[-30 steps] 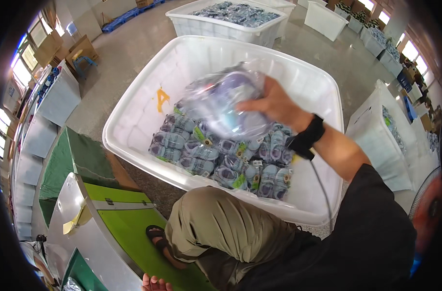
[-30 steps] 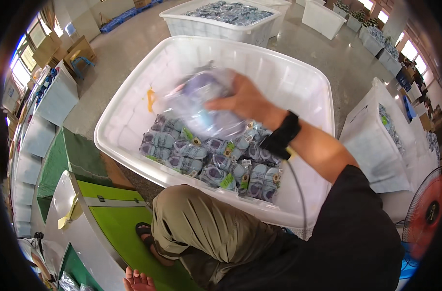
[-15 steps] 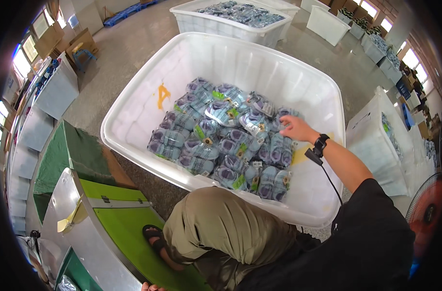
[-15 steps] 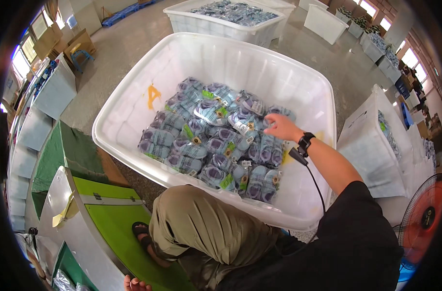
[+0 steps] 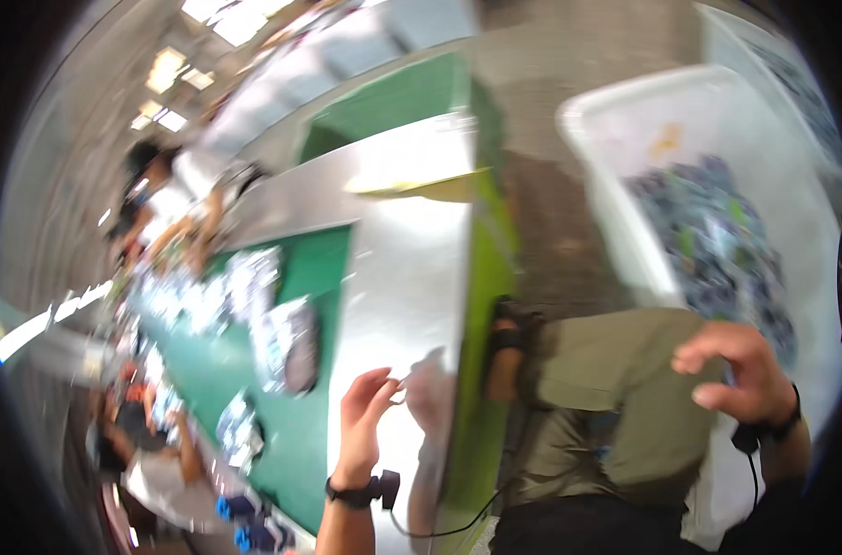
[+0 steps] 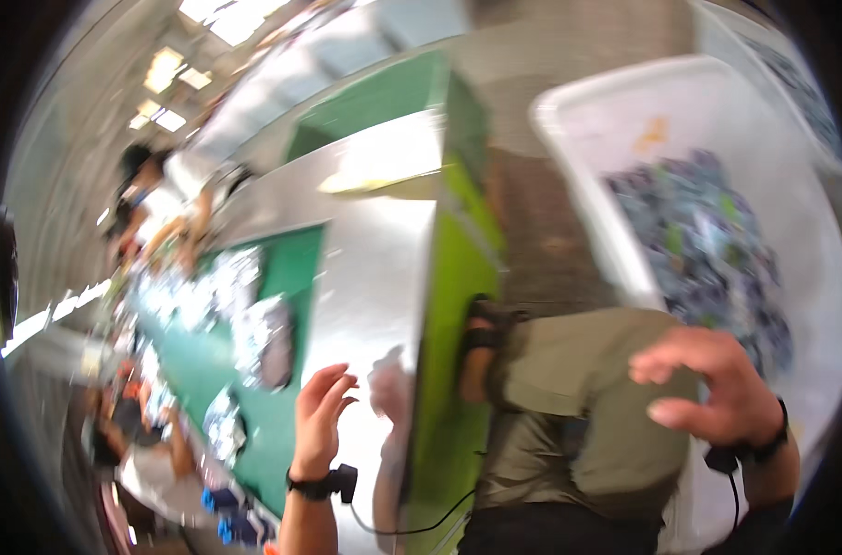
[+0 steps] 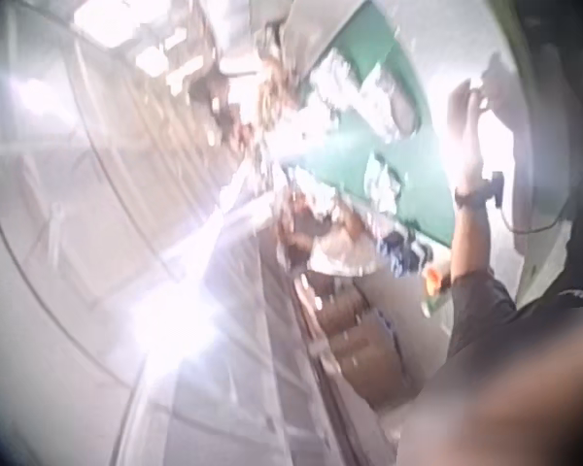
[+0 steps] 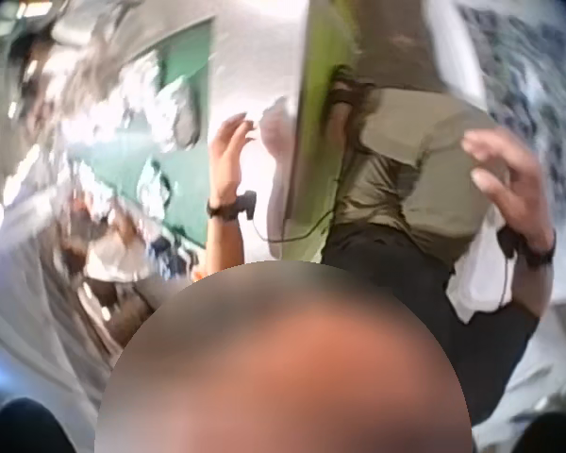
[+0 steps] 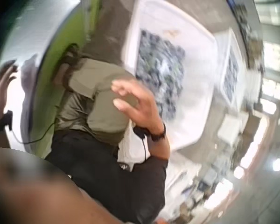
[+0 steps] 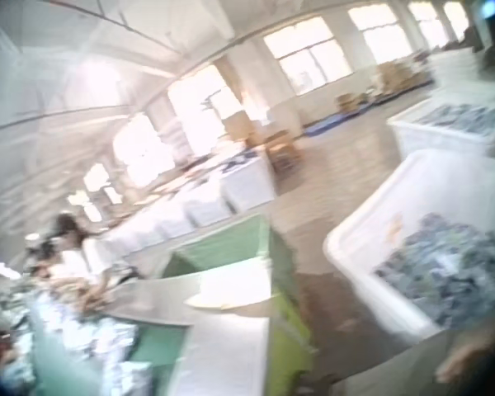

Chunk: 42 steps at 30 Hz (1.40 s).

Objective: The person sits at a workstation in a factory and repeatedly picks up packaged slippers from a large white bin. They place the packages onto a green conveyor belt, where other workers are also sorting items. The person handles the packages one by one, moving them from the bin to the belt.

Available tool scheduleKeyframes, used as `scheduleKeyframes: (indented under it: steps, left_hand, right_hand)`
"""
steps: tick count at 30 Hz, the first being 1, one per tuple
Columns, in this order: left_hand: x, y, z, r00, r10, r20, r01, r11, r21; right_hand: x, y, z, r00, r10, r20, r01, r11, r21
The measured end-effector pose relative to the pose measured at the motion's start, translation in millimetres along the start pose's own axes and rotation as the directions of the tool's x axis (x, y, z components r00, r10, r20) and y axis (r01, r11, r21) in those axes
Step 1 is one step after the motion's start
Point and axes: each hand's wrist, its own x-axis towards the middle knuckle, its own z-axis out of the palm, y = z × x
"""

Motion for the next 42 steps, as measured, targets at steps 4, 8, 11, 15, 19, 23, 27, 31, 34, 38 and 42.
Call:
scheduleKeyframes:
  steps: [4, 8, 11, 15, 19, 23, 27, 31, 34, 38, 42]
  left_hand:
    - [29, -20, -71, 0.967, 0.066, -0.247, 0.001, 0.965, 0.261]
    - [57, -55, -162, 0.797, 0.296, -0.527, -0.017, 0.883, 0.469]
    - [83, -78, -222, 0.684, 0.375, -0.626, 0.084, 0.812, 0.578]
    - [117, -88, -259, 0.64, 0.17, -0.749, 0.241, 0.881, 0.406]
    - [114, -77, -253, 0.772, -0.223, -0.595, 0.222, 0.972, -0.077]
    - [102, -77, -216, 0.826, -0.307, -0.472, 0.216, 0.947, -0.239]
    - [80, -88, -172, 0.765, -0.06, -0.641, 0.018, 0.997, -0.072]
    - [36, -91, -138, 0.759, 0.373, -0.534, -0.351, 0.925, 0.148]
    - [9, -76, -129, 0.872, 0.182, -0.455, -0.272, 0.952, -0.139]
    - [-25, -54, -101, 0.959, -0.089, -0.27, -0.057, 0.87, -0.49]
    - [-21, -40, -66, 0.952, -0.017, -0.305, -0.062, 0.967, -0.248]
  right_hand:
    - [11, 14, 40, 0.968, 0.199, -0.153, -0.186, 0.978, 0.091]
    - [9, 30, 52, 0.975, -0.038, -0.217, -0.002, 0.983, -0.184]
    - [6, 33, 60, 0.958, -0.179, -0.225, 0.087, 0.926, -0.367]
    - [7, 34, 67, 0.94, -0.237, -0.246, 0.115, 0.897, -0.426]
    - [8, 36, 68, 0.934, -0.255, -0.251, 0.126, 0.89, -0.438]
    - [9, 34, 69, 0.932, -0.261, -0.249, 0.128, 0.884, -0.449]
    - [11, 27, 71, 0.933, -0.256, -0.252, 0.121, 0.885, -0.45]
    - [11, 18, 70, 0.933, -0.277, -0.23, 0.113, 0.832, -0.543]
    - [11, 15, 69, 0.949, -0.228, -0.217, 0.078, 0.839, -0.538]
    - [15, 18, 69, 0.958, -0.21, -0.195, 0.104, 0.888, -0.448]
    - [17, 16, 68, 0.949, -0.255, -0.184, 0.152, 0.884, -0.443]
